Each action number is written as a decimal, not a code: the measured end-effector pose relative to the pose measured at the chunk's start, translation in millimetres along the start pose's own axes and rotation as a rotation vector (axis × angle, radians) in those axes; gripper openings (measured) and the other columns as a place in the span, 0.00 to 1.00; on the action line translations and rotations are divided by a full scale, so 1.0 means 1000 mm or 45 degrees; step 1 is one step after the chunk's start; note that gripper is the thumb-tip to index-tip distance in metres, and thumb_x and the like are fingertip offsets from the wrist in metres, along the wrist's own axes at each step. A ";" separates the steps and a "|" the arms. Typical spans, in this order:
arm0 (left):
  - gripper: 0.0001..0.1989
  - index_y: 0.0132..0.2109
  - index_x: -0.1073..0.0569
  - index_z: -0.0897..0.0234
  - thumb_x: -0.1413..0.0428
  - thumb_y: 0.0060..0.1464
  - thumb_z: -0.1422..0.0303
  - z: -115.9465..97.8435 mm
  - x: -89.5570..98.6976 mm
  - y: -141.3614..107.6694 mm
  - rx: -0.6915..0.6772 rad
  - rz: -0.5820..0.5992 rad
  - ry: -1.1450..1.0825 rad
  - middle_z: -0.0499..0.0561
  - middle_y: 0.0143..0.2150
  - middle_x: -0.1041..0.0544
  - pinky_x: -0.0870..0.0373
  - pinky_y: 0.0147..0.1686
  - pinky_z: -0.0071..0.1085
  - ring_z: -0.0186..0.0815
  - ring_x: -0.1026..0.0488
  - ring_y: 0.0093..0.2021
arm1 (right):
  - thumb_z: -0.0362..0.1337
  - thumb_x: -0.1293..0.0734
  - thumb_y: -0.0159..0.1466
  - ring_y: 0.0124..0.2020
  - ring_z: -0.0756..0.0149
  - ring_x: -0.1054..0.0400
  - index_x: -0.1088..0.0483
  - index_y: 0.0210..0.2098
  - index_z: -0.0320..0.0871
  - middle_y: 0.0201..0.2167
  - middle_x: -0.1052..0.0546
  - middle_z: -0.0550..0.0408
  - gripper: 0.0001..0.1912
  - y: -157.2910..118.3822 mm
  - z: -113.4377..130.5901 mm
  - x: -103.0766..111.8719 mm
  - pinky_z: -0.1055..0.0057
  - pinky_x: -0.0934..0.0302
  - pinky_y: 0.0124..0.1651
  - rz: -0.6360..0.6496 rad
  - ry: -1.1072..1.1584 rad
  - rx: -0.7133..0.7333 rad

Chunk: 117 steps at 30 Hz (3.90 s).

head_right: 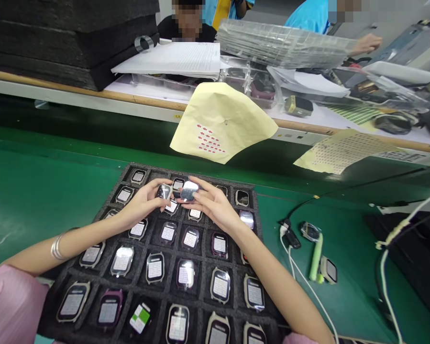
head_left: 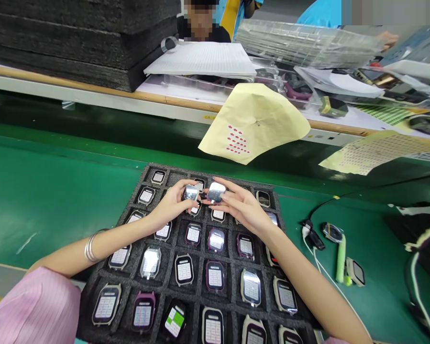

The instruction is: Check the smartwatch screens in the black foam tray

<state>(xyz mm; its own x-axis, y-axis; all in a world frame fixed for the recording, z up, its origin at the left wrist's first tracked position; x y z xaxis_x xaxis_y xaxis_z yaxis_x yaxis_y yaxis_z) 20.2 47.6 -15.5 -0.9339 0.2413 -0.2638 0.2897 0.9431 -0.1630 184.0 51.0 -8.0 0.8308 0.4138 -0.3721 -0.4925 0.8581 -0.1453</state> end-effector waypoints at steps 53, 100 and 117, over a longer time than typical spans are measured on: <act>0.16 0.47 0.33 0.62 0.45 0.49 0.73 -0.004 0.000 -0.006 -0.248 0.123 0.499 0.47 0.37 0.30 0.36 0.36 0.29 0.32 0.33 0.33 | 0.36 0.27 0.58 0.35 0.61 0.28 0.26 0.50 0.47 0.36 0.23 0.53 0.20 -0.004 0.002 -0.011 0.66 0.29 0.33 0.038 -0.139 0.092; 0.21 0.51 0.34 0.64 0.46 0.47 0.76 0.014 -0.002 -0.004 0.048 0.189 -0.075 0.50 0.37 0.25 0.23 0.36 0.35 0.36 0.25 0.37 | 0.33 0.28 0.57 0.46 0.54 0.26 0.35 0.58 0.42 0.44 0.21 0.48 0.29 -0.009 -0.014 0.001 0.56 0.32 0.51 -0.091 0.003 -0.048; 0.19 0.49 0.34 0.63 0.45 0.48 0.77 0.013 -0.005 -0.006 -0.020 0.257 -0.044 0.51 0.40 0.24 0.22 0.35 0.34 0.35 0.25 0.37 | 0.39 0.27 0.59 0.43 0.55 0.25 0.30 0.52 0.45 0.43 0.21 0.49 0.22 -0.010 -0.014 0.003 0.62 0.27 0.42 -0.168 -0.194 0.054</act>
<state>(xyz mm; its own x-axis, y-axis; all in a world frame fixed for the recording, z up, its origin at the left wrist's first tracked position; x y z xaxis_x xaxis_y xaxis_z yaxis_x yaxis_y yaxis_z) 26.1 37.4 -24.9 -0.8494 0.4180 -0.3222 0.4667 0.8800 -0.0884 187.4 39.5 -20.1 0.9185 0.3357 -0.2092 -0.3684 0.9185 -0.1438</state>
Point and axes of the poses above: each hand's wrist, its own y-axis towards the middle knuckle, its own x-axis out of the back of the hand, z = x × y, the point moved 6 cm from there along y, towards the middle knuckle
